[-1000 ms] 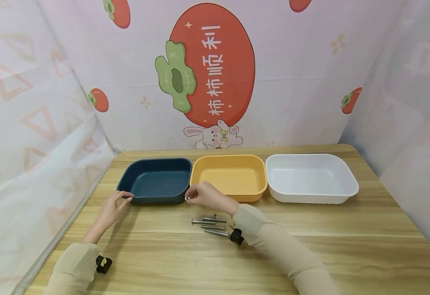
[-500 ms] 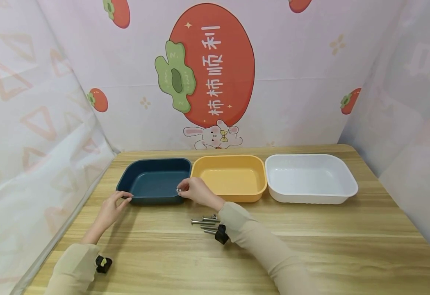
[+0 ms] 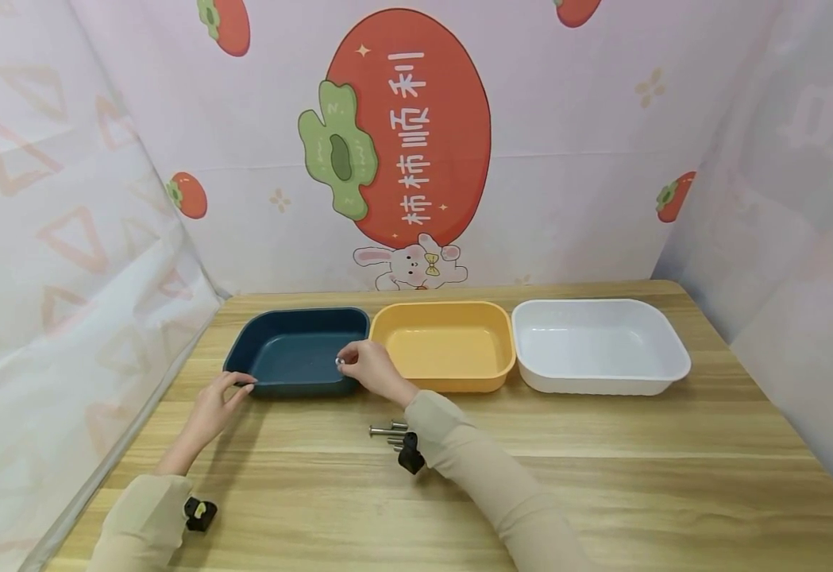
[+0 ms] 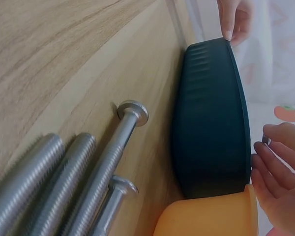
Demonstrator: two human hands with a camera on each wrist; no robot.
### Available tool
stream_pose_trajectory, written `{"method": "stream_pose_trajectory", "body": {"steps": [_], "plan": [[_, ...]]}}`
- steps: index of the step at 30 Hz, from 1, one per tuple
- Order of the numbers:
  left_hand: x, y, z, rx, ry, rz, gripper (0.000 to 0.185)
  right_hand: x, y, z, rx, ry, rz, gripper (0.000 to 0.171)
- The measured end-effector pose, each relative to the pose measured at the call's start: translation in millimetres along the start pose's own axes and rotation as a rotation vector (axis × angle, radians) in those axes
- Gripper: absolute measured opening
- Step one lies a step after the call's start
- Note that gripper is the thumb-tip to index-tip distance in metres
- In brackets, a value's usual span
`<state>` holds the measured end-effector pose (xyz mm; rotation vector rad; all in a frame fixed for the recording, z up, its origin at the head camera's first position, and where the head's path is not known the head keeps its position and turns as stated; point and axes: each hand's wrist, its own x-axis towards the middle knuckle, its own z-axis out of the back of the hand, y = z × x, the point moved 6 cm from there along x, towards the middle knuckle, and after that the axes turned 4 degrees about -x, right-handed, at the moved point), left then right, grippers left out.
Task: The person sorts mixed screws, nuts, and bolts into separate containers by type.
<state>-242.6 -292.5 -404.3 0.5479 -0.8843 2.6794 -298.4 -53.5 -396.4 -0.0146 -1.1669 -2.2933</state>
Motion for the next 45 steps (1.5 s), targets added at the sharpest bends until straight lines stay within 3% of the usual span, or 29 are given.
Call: {"method": "stream_pose_trajectory", "body": {"steps": [10,20,35,45], "plan": [[-0.7,1.2,1.3,0.001,0.012,0.011,0.009,1.7,0.4,-5.0,0.063,0.001,-0.022,0.023],[-0.9,2.1,0.1,0.001,0.014,0.01,0.009,-10.2,4.9,1.5,0.057,0.081,0.02,0.022],[1.1,0.7,-0.5,-0.008,0.024,0.017,0.009,-27.3,13.3,15.1,0.024,0.165,0.103,0.019],[0.5,2.3,-1.1,-0.001,0.032,0.022,0.009,-42.1,11.6,24.7,-0.056,0.179,0.145,0.016]]}}
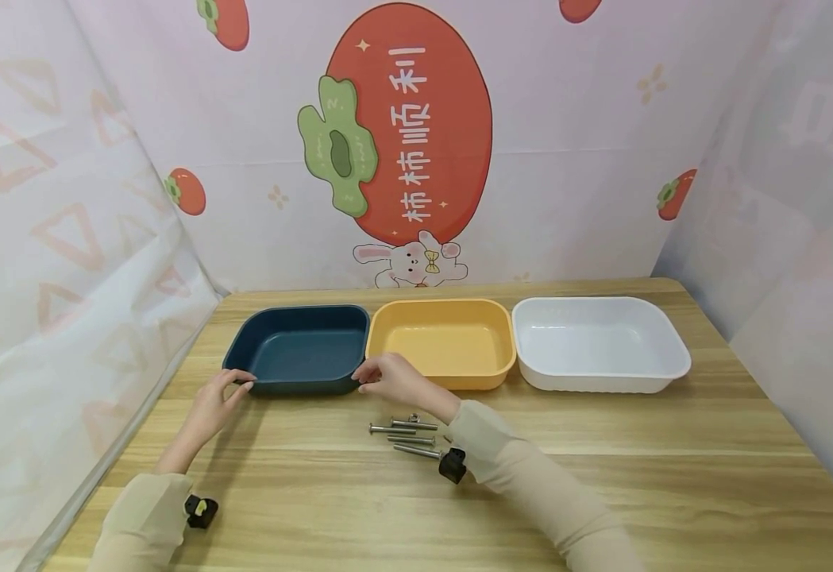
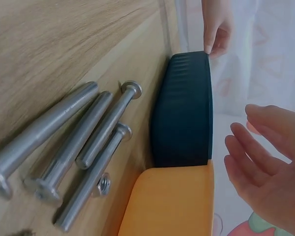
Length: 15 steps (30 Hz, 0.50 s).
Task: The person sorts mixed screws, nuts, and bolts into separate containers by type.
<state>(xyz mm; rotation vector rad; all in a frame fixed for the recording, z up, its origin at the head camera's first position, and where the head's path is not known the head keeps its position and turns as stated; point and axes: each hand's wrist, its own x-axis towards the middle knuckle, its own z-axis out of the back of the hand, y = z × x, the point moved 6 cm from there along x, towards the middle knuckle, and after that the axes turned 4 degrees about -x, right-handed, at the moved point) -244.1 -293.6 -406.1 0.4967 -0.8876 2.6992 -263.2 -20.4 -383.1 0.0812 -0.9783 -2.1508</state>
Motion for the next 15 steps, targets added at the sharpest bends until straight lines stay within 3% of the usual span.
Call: {"method": "stream_pose_trajectory", "body": {"steps": [9,15], "plan": [[-0.6,1.0,-0.7,-0.017,0.027,0.02,0.011,-15.2,-5.9,3.9,-0.033,0.051,0.044,0.015],[-0.4,1.4,-1.2,-0.018,0.033,0.026,0.012,-27.2,-12.8,5.3,-0.045,0.101,0.028,0.017]]}}
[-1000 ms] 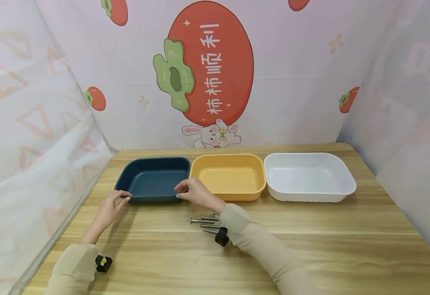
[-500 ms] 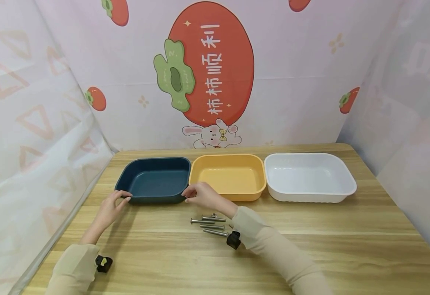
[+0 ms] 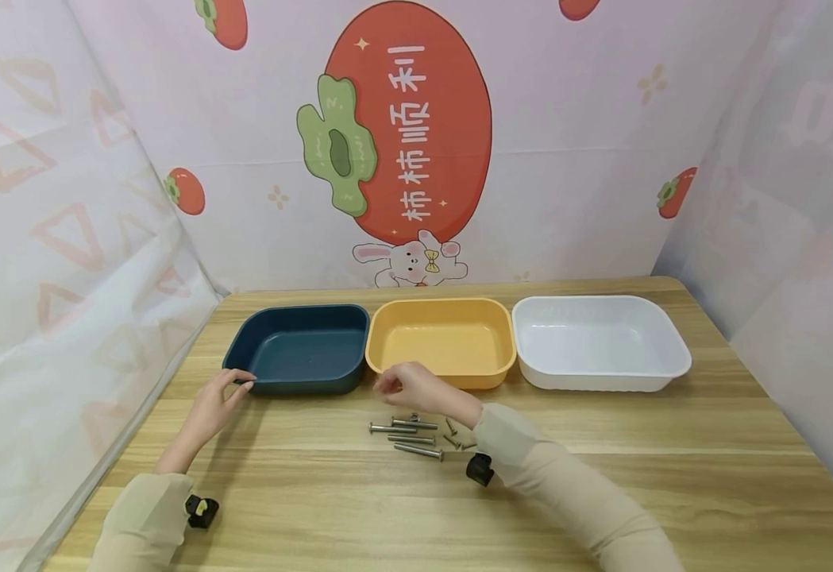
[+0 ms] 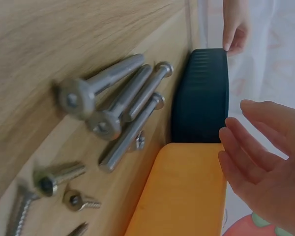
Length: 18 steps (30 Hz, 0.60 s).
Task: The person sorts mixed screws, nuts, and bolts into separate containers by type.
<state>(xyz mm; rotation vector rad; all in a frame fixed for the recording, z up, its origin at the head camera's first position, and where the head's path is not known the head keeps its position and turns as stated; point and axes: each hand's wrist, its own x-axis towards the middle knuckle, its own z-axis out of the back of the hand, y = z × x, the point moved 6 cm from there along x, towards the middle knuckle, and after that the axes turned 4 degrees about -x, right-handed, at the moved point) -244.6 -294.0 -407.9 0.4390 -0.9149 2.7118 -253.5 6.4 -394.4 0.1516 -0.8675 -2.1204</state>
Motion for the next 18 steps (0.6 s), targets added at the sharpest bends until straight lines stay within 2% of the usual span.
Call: {"method": "stream_pose_trajectory", "body": {"steps": [8,18], "plan": [[0.5,0.6,0.1,0.0,-0.001,0.004,0.011,-15.0,-11.3,-2.1,-0.038,0.034,0.004,0.015],[0.9,0.0,-0.1,-0.012,0.002,0.005,0.012,-26.4,-24.1,-5.7,-0.043,0.08,-0.035,0.016]]}}
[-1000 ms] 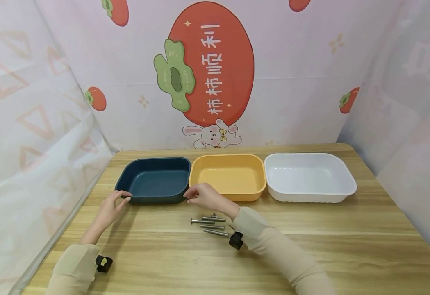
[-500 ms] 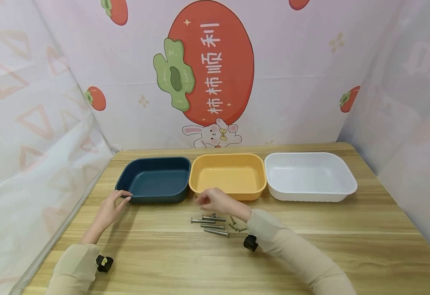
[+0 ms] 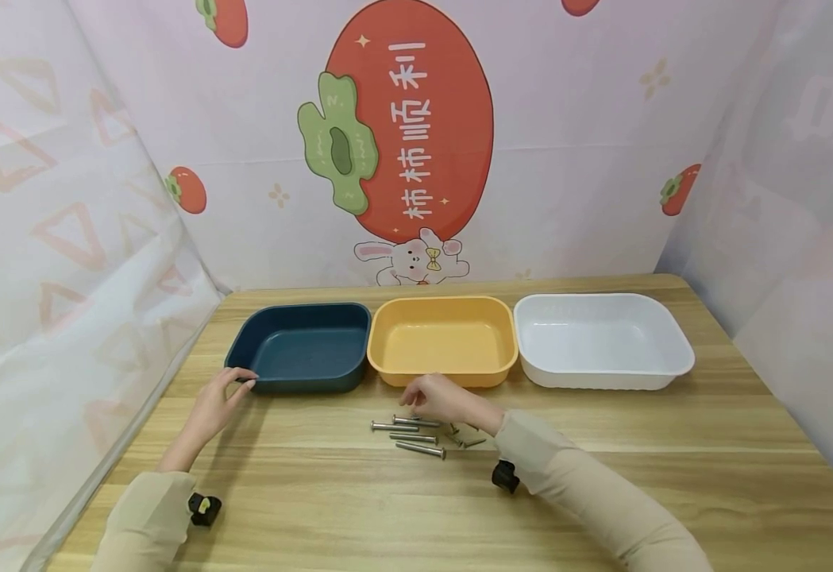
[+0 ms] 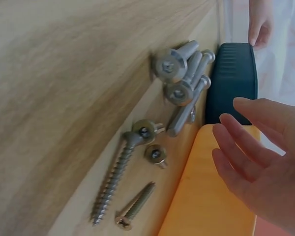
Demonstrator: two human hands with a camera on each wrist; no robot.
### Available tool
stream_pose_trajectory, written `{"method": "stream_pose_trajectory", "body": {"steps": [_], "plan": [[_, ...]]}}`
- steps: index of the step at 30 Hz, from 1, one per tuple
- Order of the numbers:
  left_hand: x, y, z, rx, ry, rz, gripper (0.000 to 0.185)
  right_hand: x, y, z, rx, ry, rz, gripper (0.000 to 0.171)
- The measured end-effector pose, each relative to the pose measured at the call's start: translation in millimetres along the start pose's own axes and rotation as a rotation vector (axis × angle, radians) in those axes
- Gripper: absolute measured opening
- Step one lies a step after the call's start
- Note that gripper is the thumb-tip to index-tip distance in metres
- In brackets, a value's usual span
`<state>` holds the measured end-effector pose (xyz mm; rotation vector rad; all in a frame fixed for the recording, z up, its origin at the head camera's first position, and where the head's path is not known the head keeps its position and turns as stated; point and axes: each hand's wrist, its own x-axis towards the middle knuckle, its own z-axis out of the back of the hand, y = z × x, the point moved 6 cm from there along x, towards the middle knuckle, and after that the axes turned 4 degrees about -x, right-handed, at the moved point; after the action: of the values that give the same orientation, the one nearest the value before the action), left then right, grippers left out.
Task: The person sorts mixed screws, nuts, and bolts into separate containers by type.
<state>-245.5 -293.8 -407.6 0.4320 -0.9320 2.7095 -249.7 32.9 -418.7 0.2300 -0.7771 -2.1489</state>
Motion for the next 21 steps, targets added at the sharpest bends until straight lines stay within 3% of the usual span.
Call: {"method": "stream_pose_trajectory", "body": {"steps": [12,21], "plan": [[0.2,-0.4,0.1,0.008,-0.015,-0.015,0.01,-2.7,-15.6,-7.2,0.034,0.041,-0.009,0.017],[0.1,0.4,-0.3,0.007,-0.013,-0.016,0.01,-0.1,-26.9,-12.4,0.06,0.049,0.092,0.015]]}}
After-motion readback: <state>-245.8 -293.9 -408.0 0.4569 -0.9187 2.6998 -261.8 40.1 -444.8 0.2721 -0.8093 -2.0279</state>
